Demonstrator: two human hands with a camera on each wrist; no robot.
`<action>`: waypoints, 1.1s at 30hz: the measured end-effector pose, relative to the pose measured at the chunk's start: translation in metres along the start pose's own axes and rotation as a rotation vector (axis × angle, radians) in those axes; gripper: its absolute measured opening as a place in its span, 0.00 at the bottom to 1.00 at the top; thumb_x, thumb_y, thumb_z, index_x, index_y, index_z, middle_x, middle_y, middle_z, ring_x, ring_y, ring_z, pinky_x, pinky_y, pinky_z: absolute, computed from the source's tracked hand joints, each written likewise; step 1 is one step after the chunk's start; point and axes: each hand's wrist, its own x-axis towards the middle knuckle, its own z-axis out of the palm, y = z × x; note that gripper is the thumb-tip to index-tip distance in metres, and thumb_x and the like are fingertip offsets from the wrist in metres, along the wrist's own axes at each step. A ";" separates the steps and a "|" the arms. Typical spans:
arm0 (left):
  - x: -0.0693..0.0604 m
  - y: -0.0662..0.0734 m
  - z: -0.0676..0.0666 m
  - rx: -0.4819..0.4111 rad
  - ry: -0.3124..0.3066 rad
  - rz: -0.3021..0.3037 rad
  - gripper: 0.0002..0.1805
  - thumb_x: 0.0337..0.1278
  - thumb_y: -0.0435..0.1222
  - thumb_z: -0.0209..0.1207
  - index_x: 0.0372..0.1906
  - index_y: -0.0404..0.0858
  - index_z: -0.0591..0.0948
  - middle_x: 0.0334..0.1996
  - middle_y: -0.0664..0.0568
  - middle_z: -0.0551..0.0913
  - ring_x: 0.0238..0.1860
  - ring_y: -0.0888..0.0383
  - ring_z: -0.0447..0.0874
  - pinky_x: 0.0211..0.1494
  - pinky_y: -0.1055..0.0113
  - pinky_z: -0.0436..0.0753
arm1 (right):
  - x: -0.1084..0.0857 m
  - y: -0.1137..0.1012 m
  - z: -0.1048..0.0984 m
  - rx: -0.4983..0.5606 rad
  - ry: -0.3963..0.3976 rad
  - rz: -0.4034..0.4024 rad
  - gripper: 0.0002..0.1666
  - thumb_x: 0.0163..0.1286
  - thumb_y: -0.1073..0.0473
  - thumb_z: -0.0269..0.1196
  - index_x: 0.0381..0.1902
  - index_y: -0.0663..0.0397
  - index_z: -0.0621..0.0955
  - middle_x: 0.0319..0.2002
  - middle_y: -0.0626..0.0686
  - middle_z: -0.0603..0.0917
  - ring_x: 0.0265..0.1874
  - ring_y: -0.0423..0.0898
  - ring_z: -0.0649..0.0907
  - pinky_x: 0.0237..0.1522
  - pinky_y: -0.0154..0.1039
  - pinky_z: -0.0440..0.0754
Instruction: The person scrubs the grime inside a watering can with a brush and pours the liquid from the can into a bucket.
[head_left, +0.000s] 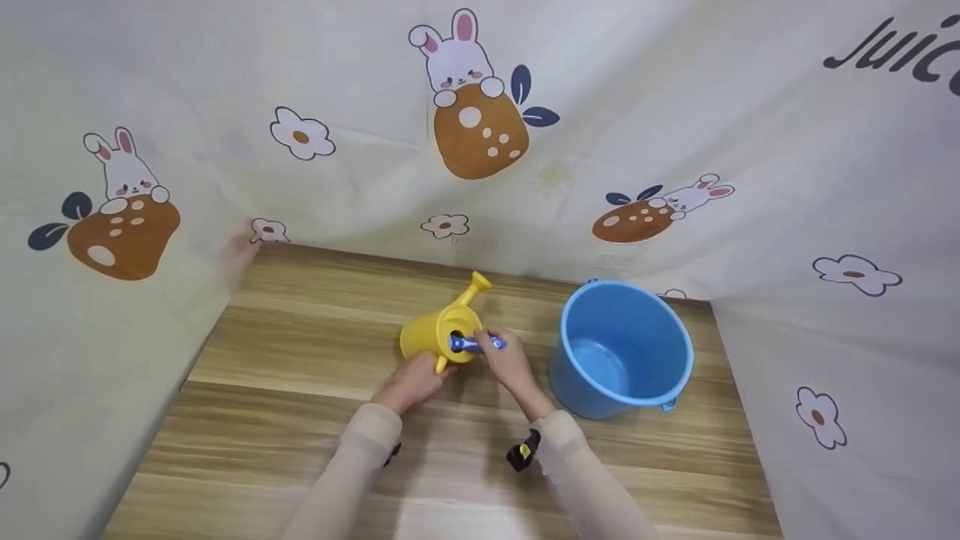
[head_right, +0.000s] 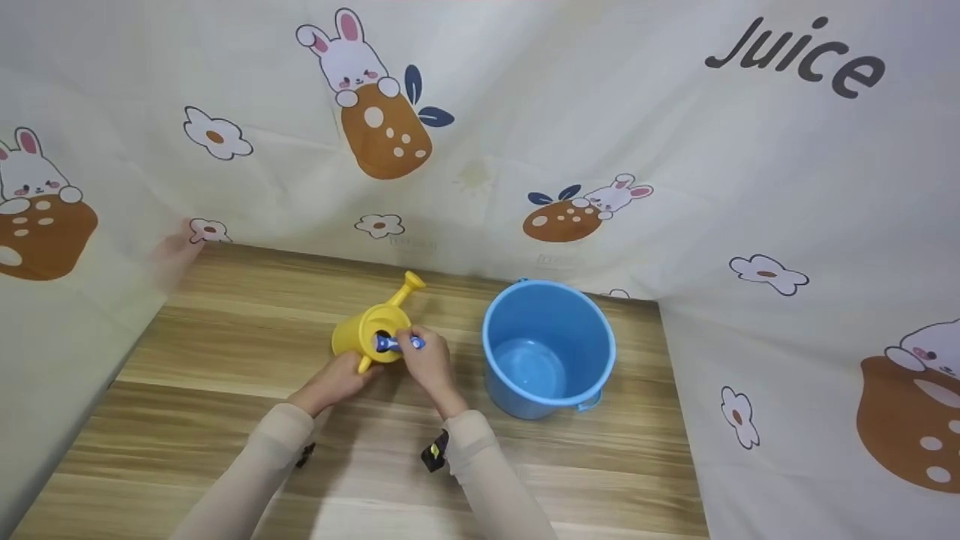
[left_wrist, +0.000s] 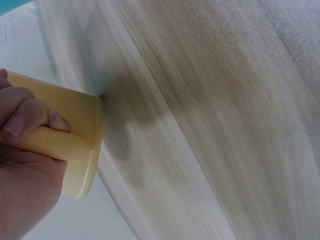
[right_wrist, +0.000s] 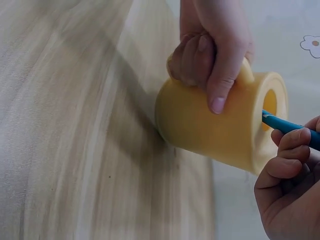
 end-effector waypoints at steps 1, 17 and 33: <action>0.000 -0.001 0.000 0.004 0.004 0.005 0.09 0.67 0.38 0.58 0.34 0.37 0.81 0.21 0.56 0.70 0.24 0.59 0.70 0.32 0.64 0.73 | 0.000 -0.001 -0.001 -0.009 0.003 -0.008 0.16 0.74 0.53 0.56 0.28 0.57 0.77 0.19 0.46 0.72 0.18 0.37 0.71 0.21 0.30 0.68; -0.001 -0.005 -0.001 0.008 0.010 -0.025 0.14 0.67 0.39 0.58 0.24 0.42 0.74 0.19 0.58 0.68 0.23 0.60 0.67 0.31 0.65 0.69 | -0.004 -0.008 -0.013 0.010 0.028 0.016 0.17 0.72 0.55 0.57 0.21 0.51 0.73 0.13 0.42 0.69 0.13 0.36 0.68 0.18 0.29 0.66; -0.002 0.001 0.002 -0.013 -0.026 -0.029 0.11 0.68 0.39 0.57 0.31 0.38 0.78 0.20 0.57 0.68 0.23 0.60 0.68 0.30 0.66 0.70 | -0.002 -0.010 0.004 0.053 0.068 0.080 0.17 0.72 0.51 0.58 0.24 0.53 0.75 0.14 0.43 0.70 0.13 0.37 0.68 0.17 0.29 0.65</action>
